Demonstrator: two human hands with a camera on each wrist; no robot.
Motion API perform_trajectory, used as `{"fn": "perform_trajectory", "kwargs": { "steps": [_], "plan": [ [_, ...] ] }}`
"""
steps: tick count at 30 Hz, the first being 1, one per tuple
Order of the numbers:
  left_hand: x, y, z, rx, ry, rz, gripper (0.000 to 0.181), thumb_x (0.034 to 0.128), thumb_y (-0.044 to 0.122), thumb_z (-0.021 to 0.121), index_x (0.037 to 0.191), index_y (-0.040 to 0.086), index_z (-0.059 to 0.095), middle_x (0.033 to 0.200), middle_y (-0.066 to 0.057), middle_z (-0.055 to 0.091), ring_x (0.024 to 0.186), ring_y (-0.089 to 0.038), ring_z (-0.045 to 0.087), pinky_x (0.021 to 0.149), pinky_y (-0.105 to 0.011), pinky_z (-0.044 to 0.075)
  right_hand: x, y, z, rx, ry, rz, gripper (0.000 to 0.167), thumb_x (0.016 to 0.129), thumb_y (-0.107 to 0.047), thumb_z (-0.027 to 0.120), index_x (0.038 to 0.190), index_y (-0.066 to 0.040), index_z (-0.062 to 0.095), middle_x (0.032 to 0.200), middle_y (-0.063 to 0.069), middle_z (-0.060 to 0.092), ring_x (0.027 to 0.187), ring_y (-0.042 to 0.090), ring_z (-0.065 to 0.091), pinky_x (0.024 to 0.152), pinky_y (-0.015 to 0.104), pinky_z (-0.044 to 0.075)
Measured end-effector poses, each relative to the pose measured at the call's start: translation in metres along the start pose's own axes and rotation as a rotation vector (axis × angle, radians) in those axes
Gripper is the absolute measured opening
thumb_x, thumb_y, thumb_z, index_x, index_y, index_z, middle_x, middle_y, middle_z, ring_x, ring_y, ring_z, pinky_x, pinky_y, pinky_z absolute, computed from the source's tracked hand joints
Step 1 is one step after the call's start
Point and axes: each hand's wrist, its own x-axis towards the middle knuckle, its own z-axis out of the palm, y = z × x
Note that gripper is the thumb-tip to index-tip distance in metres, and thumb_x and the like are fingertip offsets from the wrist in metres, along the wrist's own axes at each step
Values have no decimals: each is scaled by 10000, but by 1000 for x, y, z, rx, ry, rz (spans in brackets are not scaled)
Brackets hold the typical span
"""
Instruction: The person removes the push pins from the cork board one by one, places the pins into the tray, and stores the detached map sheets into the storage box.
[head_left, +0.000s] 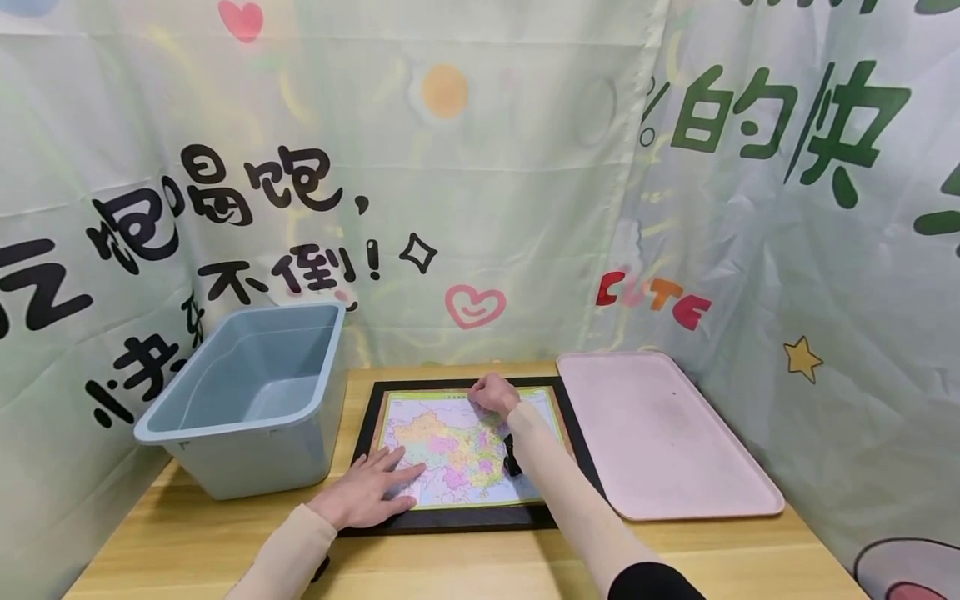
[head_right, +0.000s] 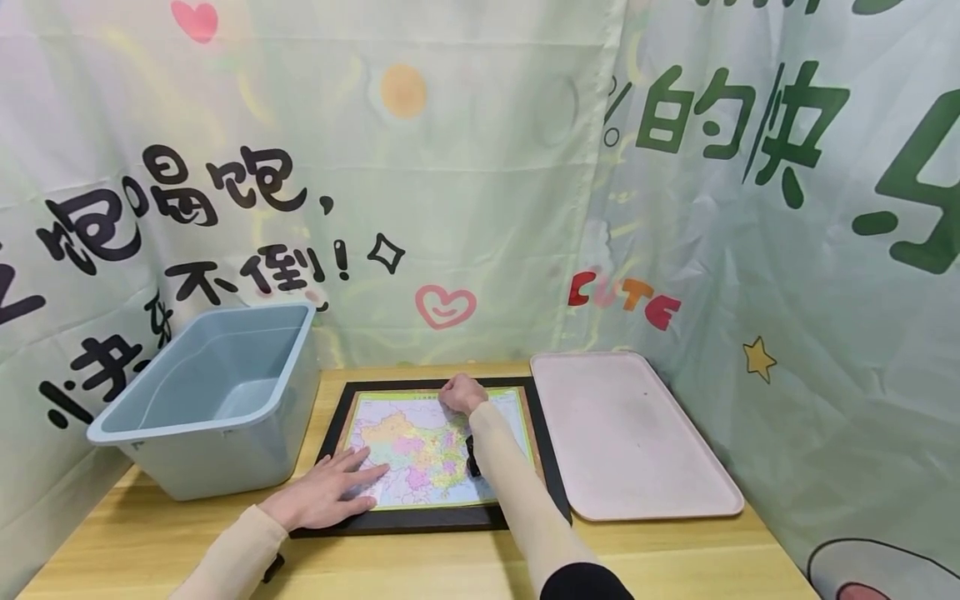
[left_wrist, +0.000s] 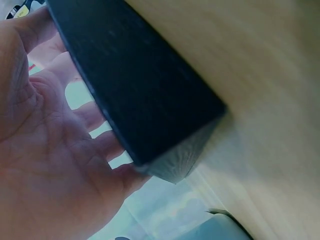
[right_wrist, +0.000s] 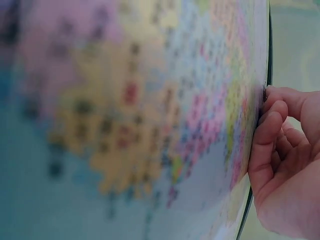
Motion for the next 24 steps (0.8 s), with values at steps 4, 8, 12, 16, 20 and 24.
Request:
{"fn": "perform_trajectory", "kwargs": {
  "steps": [4, 8, 12, 16, 20, 24],
  "plan": [
    [1, -1, -1, -10, -8, -5, 558, 977, 534, 503, 1460, 254, 495, 1561, -212, 333, 1458, -459, 240, 1098, -706, 190, 4, -1, -1, 24, -25, 20, 361, 976, -205, 606, 625, -123, 586, 587, 0, 471, 544, 181, 376, 651, 352, 397],
    [1, -2, -1, -8, -14, -11, 567, 974, 558, 491, 1463, 271, 490, 1568, -201, 325, 1459, -458, 237, 1090, -715, 193, 8, 0, -1, 48, -50, 30, 416, 984, -186, 586, 576, -106, 579, 508, -7, 376, 494, 174, 311, 675, 361, 392],
    [1, -2, -1, 2, -7, -15, 562, 975, 555, 491, 1461, 275, 491, 1568, -199, 325, 1460, -455, 237, 1086, -718, 197, 10, -1, -2, 63, -59, 12, 374, 988, -185, 582, 631, -91, 640, 532, -10, 419, 516, 167, 326, 649, 348, 393],
    [1, -2, 0, 7, -4, -10, 559, 977, 552, 487, 1462, 275, 489, 1565, -198, 334, 1463, -445, 240, 1098, -704, 196, 7, -1, -4, 77, -67, 6, 362, 992, -172, 578, 649, -74, 638, 545, -7, 421, 528, 163, 320, 619, 331, 373],
    [1, -2, 1, 2, -10, -10, 559, 979, 546, 488, 1465, 269, 485, 1565, -199, 333, 1462, -448, 240, 1096, -708, 194, 4, -1, -4, 92, -76, 9, 345, 998, -160, 567, 669, -81, 635, 553, -4, 420, 522, 164, 314, 625, 335, 375],
    [1, -2, 1, 2, -5, -16, 556, 978, 536, 498, 1465, 266, 487, 1566, -197, 331, 1462, -449, 239, 1091, -713, 197, 4, 0, -3, 97, -67, -2, 320, 998, -169, 567, 701, -93, 659, 555, -9, 423, 527, 165, 339, 674, 358, 399]
  ]
}}
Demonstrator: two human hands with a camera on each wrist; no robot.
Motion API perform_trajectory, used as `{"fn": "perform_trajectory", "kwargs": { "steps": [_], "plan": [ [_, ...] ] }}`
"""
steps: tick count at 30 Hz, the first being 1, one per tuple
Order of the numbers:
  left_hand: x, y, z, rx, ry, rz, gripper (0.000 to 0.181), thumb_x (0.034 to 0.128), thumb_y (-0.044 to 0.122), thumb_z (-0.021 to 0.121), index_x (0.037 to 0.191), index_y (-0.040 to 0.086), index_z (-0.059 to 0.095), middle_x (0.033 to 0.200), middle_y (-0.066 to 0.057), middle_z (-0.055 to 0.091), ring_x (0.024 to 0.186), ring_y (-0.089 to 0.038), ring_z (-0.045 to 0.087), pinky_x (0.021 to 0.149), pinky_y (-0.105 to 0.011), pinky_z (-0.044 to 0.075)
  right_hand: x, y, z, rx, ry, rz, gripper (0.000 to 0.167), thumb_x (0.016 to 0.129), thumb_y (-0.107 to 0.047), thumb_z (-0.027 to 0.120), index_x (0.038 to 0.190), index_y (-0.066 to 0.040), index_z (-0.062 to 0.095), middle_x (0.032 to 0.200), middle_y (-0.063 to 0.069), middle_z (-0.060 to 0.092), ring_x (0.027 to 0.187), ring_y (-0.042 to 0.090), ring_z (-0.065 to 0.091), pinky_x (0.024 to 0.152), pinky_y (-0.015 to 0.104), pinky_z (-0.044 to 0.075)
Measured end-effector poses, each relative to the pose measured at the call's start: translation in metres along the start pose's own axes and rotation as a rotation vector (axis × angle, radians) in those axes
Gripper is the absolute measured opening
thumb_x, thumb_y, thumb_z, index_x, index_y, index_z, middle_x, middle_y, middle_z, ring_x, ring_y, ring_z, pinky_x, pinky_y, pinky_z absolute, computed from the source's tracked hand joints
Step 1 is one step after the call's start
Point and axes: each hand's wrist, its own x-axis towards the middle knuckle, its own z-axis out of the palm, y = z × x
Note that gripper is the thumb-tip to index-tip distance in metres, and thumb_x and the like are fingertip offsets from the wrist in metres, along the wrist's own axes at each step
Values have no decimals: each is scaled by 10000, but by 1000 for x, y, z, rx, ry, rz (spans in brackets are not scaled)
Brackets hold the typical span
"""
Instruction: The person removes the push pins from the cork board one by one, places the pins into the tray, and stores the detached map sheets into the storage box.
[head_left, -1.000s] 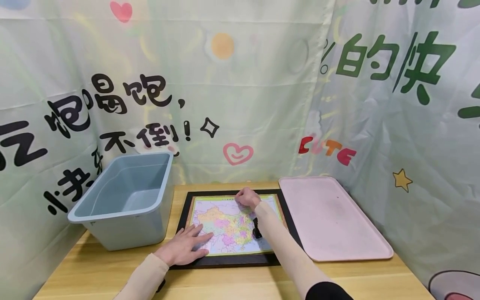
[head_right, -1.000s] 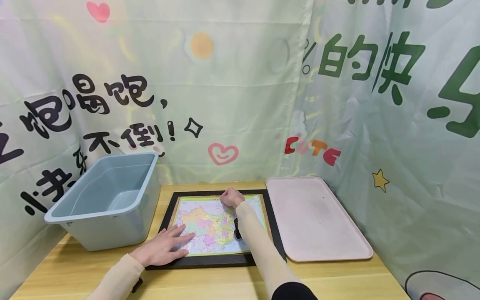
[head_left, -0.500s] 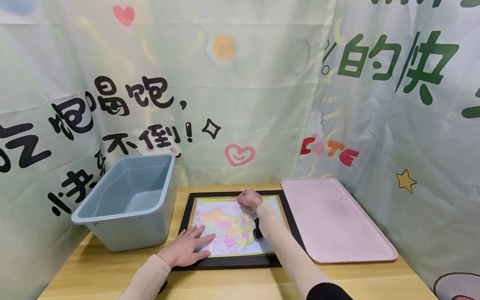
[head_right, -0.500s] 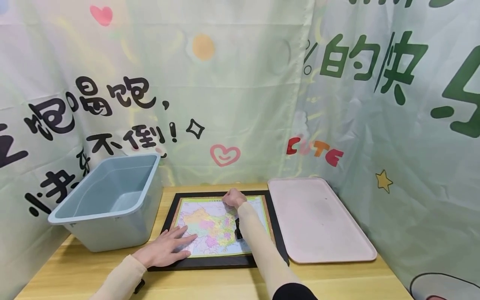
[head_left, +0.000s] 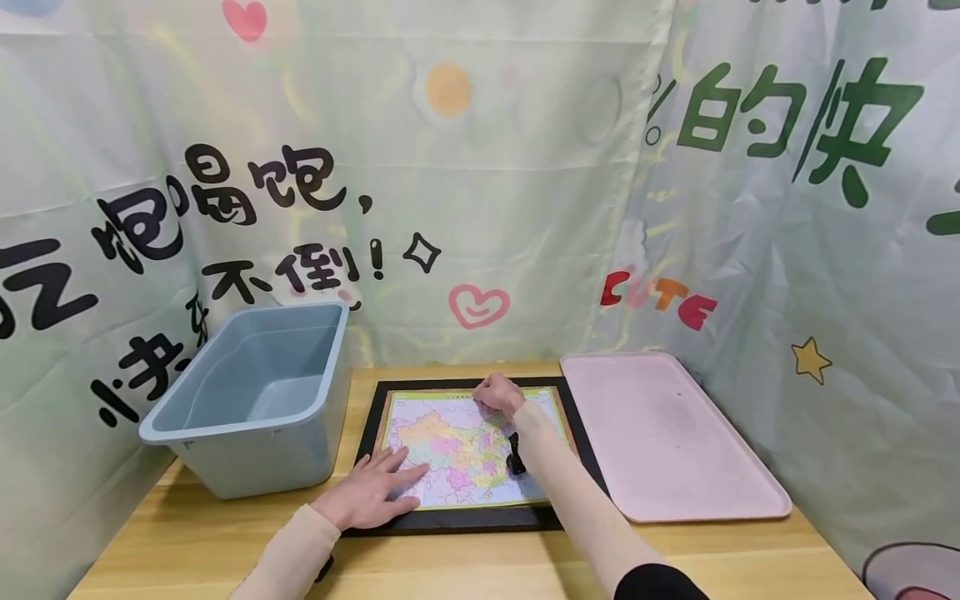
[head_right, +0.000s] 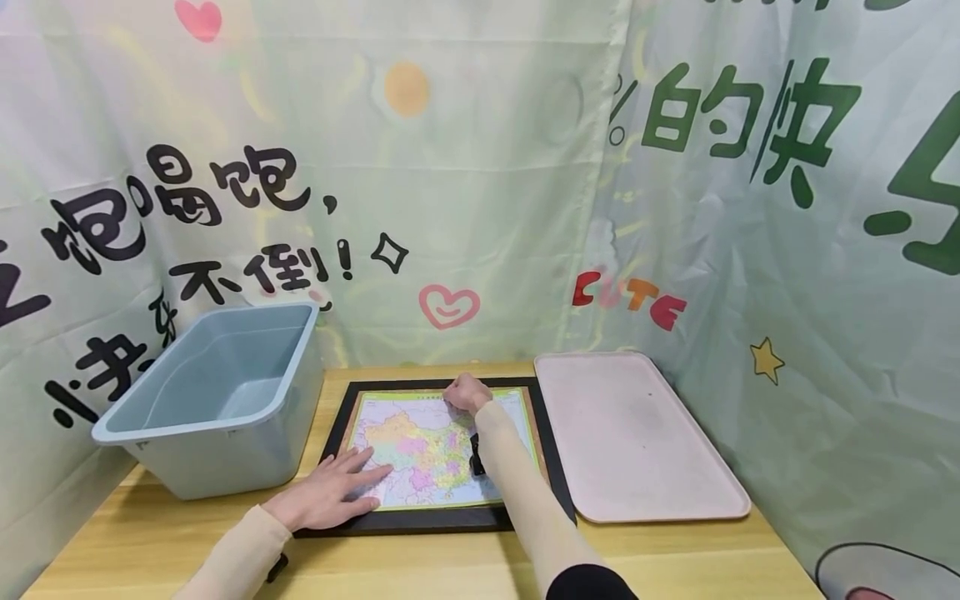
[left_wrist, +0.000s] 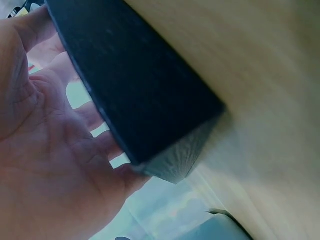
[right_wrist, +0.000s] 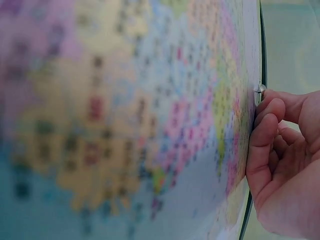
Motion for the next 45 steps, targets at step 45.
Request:
{"fn": "perform_trajectory", "kwargs": {
  "steps": [45],
  "plan": [
    [-2, 3, -4, 8, -29, -2, 551, 992, 521, 481, 1479, 264, 465, 1578, -197, 308, 1463, -457, 231, 1098, -703, 198, -17, 4, -12, 344, 29, -197, 237, 1003, -117, 543, 1075, 83, 648, 984, 238, 675, 837, 332, 697, 677, 388, 600]
  ]
}}
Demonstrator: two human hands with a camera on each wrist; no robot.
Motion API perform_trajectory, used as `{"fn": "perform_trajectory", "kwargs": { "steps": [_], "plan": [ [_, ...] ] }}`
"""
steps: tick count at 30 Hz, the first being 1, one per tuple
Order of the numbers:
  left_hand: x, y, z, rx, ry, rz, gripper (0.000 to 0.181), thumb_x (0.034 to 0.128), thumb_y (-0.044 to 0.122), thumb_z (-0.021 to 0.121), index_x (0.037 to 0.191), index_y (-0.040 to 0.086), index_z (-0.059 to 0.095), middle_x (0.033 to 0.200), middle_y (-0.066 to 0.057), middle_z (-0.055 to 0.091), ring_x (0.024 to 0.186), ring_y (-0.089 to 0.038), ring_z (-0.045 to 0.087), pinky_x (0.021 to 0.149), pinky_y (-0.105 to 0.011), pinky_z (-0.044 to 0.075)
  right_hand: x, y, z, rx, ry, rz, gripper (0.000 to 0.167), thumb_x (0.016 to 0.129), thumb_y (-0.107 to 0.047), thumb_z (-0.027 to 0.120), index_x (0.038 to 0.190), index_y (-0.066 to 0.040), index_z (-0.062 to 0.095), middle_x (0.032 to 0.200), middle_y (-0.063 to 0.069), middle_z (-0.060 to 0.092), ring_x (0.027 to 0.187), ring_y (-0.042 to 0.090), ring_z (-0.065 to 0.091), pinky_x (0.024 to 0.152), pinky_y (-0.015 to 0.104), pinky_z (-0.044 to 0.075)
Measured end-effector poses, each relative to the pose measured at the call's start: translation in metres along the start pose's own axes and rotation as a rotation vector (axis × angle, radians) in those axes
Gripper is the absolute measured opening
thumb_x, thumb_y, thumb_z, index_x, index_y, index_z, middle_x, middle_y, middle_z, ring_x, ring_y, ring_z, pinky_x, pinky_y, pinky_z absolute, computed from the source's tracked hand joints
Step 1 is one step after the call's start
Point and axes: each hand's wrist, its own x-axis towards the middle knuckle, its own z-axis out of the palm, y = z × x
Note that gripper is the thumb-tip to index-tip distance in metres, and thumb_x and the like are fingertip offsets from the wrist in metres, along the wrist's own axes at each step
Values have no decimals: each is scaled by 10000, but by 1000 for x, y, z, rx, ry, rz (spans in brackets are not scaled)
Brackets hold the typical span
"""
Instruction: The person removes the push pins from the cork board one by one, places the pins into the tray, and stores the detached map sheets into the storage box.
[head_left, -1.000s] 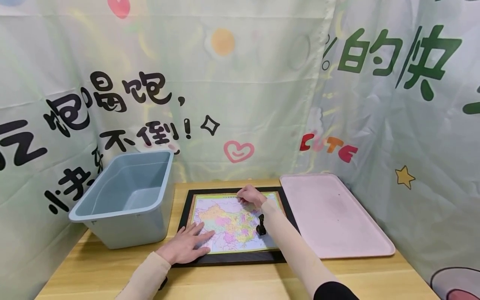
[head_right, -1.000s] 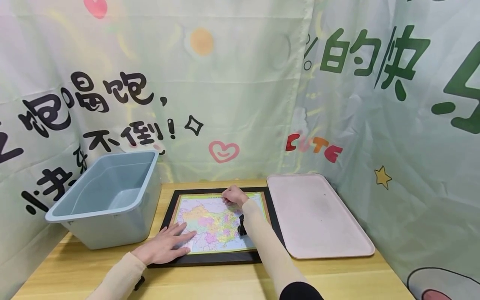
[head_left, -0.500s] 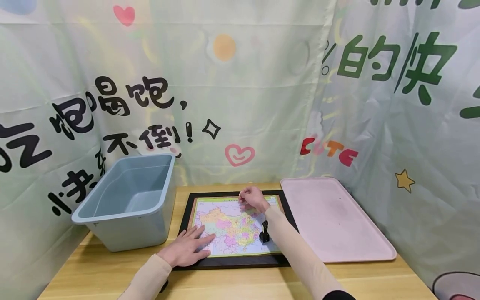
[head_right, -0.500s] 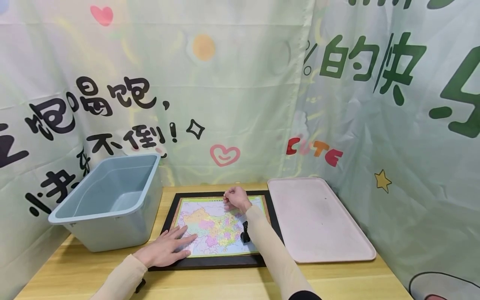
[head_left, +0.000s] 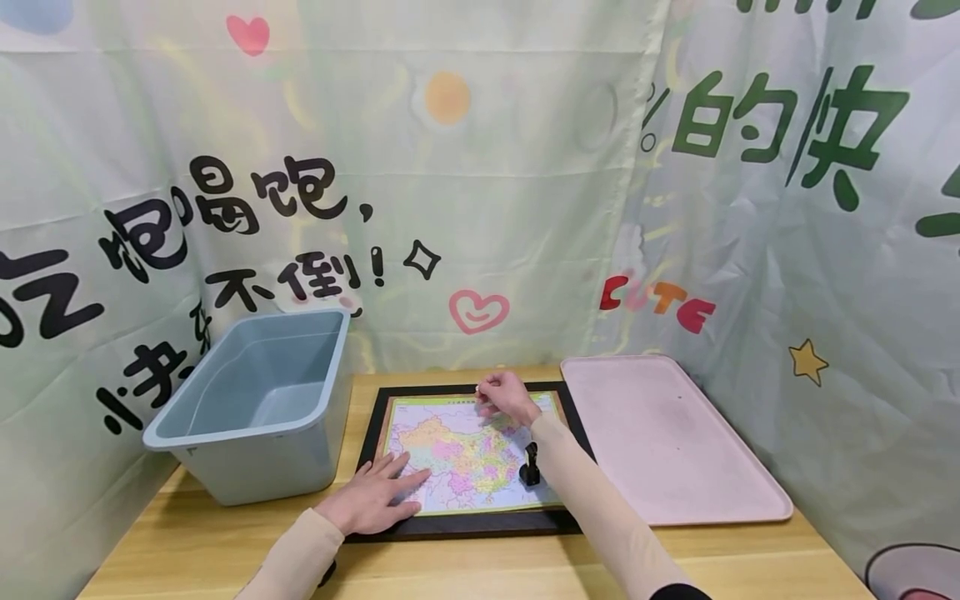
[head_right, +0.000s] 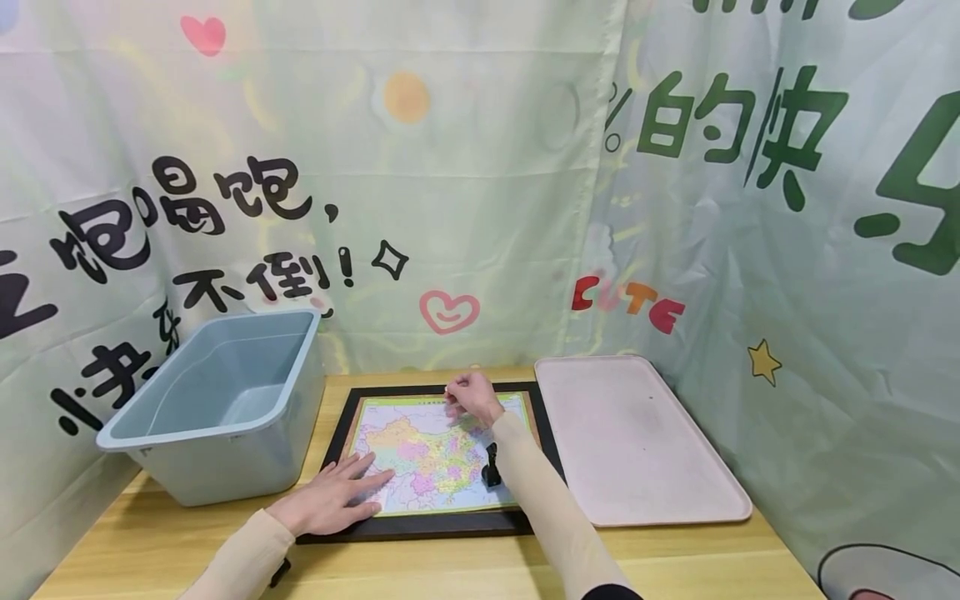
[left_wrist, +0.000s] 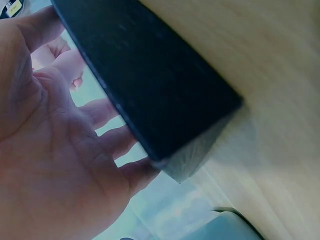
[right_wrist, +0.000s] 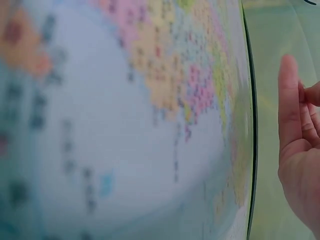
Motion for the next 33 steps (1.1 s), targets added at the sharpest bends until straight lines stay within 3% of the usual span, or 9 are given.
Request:
{"fn": "perform_trajectory", "kwargs": {
  "steps": [5, 12, 23, 28, 33],
  "plan": [
    [0, -1, 0, 2, 0, 2, 556, 992, 529, 475, 1481, 264, 461, 1578, -195, 307, 1463, -455, 233, 1099, -705, 192, -1, 1, -6, 57, 5, -19, 177, 1009, -105, 536, 1044, 33, 642, 1061, 321, 636, 883, 426, 673, 727, 457, 591],
    [0, -2, 2, -3, -4, 1, 555, 993, 536, 466, 1489, 288, 445, 1586, -187, 295, 1470, -447, 222, 1103, -704, 181, -4, 5, -17, 80, 42, -23, 232, 1006, -72, 521, 1080, 127, 612, 1062, 358, 625, 896, 395, 674, 717, 420, 600],
    [0, -2, 2, -4, 4, 7, 559, 994, 532, 468, 1487, 270, 451, 1582, -193, 299, 1466, -451, 229, 1096, -710, 184, -11, 8, -40, 59, 114, -7, 167, 996, -46, 517, 1017, 68, 637, 1058, 356, 634, 860, 367, 694, 740, 433, 596],
    [0, -1, 3, -10, 0, 7, 564, 994, 533, 466, 1489, 263, 448, 1586, -194, 290, 1466, -454, 227, 1095, -714, 176, -14, 12, -52, 57, 164, 3, 170, 985, -20, 520, 1037, 96, 634, 988, 302, 667, 807, 311, 700, 709, 407, 600],
    [-1, -3, 4, -12, -3, 3, 569, 995, 538, 459, 1495, 268, 437, 1589, -191, 285, 1469, -451, 220, 1096, -715, 171, -18, 13, -62, 67, 200, 12, 187, 984, -15, 509, 1062, 105, 629, 1003, 309, 666, 897, 394, 689, 714, 405, 600]
  ]
}}
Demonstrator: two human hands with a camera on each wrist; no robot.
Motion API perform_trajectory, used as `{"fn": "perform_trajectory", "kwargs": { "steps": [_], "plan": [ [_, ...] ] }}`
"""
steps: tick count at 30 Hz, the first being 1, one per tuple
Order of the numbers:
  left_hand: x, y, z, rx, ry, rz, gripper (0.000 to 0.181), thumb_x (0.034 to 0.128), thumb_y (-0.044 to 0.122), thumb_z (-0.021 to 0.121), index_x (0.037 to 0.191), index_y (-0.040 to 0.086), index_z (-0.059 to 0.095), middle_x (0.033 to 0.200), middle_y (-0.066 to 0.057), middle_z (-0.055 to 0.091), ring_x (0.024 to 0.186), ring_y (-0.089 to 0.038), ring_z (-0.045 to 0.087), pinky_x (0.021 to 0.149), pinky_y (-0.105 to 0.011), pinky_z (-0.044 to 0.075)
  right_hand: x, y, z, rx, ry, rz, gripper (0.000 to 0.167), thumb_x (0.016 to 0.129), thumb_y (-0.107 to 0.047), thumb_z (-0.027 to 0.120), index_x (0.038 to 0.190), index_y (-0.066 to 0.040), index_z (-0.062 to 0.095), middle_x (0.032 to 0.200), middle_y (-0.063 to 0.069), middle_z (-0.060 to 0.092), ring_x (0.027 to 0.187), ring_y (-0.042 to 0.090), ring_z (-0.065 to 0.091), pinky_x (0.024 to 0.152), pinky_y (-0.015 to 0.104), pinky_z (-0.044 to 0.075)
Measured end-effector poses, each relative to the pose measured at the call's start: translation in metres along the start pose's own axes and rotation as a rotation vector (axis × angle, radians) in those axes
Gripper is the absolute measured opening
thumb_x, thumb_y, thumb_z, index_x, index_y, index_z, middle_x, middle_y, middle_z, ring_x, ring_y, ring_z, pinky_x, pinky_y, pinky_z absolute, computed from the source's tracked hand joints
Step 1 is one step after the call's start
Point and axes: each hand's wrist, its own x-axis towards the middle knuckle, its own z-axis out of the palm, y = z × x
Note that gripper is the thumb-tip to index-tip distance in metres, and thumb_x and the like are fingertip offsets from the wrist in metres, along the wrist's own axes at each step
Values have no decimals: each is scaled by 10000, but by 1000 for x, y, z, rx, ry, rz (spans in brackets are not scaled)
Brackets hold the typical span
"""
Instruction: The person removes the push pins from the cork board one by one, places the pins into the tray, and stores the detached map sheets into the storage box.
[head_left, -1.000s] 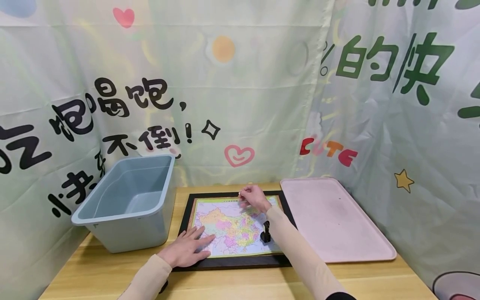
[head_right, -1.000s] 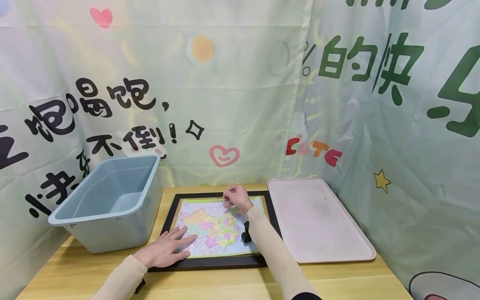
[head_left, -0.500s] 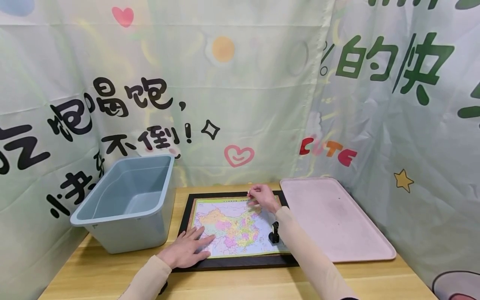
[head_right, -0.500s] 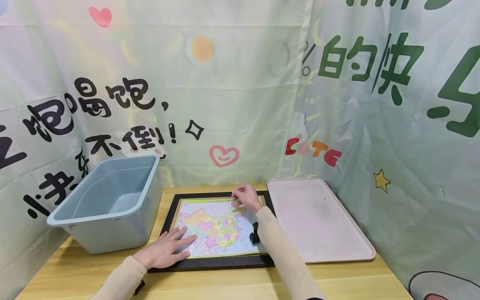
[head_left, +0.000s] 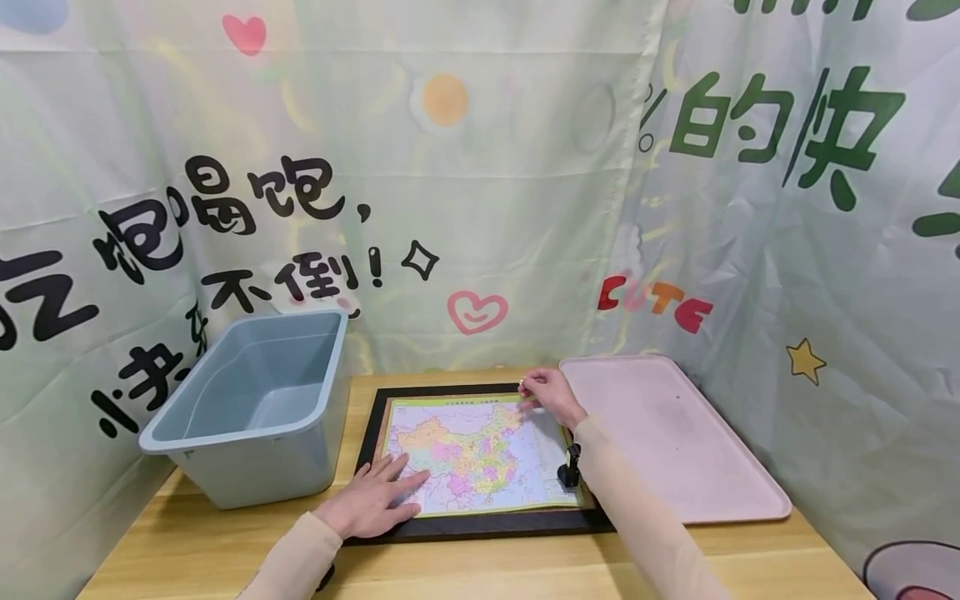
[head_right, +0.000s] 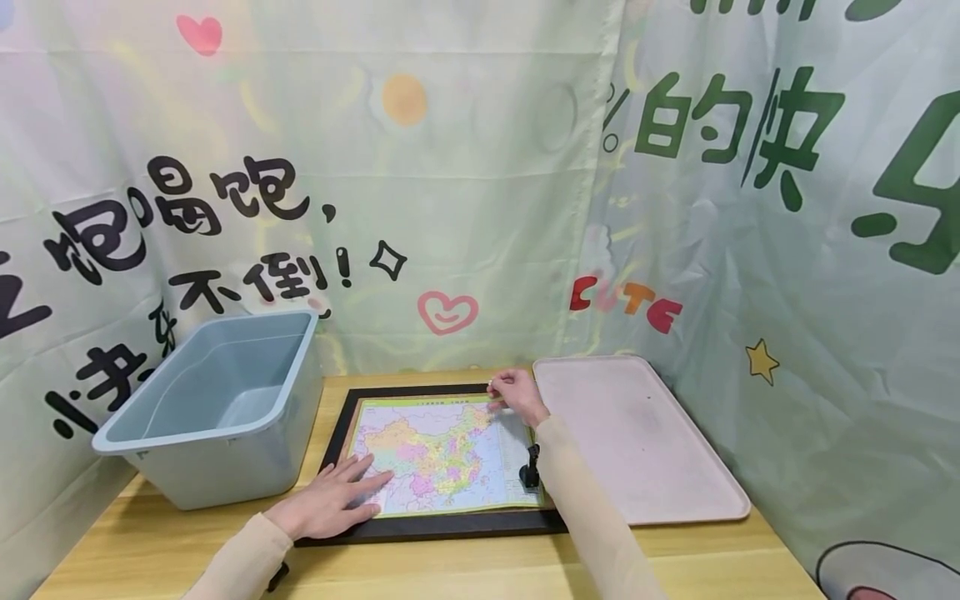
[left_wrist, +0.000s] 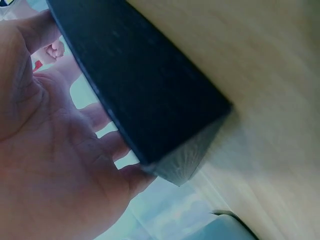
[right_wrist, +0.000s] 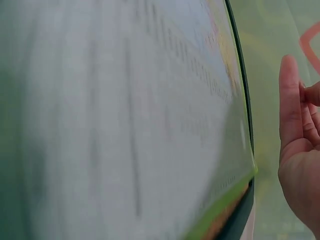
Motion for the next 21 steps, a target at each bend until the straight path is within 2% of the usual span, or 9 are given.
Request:
{"fn": "perform_trajectory", "kwargs": {
  "steps": [5, 12, 16, 21],
  "plan": [
    [2, -1, 0, 6, -6, -4, 577, 992, 550, 456, 1497, 270, 434, 1587, -189, 291, 1470, -448, 218, 1095, -715, 175, -5, 1, -18, -6, 17, 20, 192, 987, -20, 497, 1070, 91, 630, 1043, 328, 648, 945, 411, 677, 758, 419, 595],
    [1, 0, -3, 1, 4, 2, 576, 993, 539, 464, 1499, 265, 431, 1585, -196, 291, 1467, -455, 217, 1091, -718, 176, -8, 9, -47, 3, 46, 28, 181, 993, -45, 507, 1046, 90, 615, 968, 259, 664, 802, 232, 686, 736, 355, 600],
    [-2, 1, -2, -10, -8, 5, 576, 996, 534, 463, 1500, 257, 430, 1586, -201, 287, 1468, -455, 217, 1089, -720, 180, -13, 15, -64, 2, 47, 59, 207, 995, -42, 479, 1070, 122, 581, 967, 219, 664, 810, 198, 691, 724, 307, 597],
    [-1, 1, -3, -13, 0, 14, 569, 997, 522, 470, 1495, 248, 439, 1580, -209, 294, 1464, -461, 223, 1084, -727, 173, -18, 17, -84, -15, 79, 67, 273, 984, -28, 473, 1130, 189, 551, 969, 239, 666, 778, 188, 705, 732, 316, 598]
  ]
}}
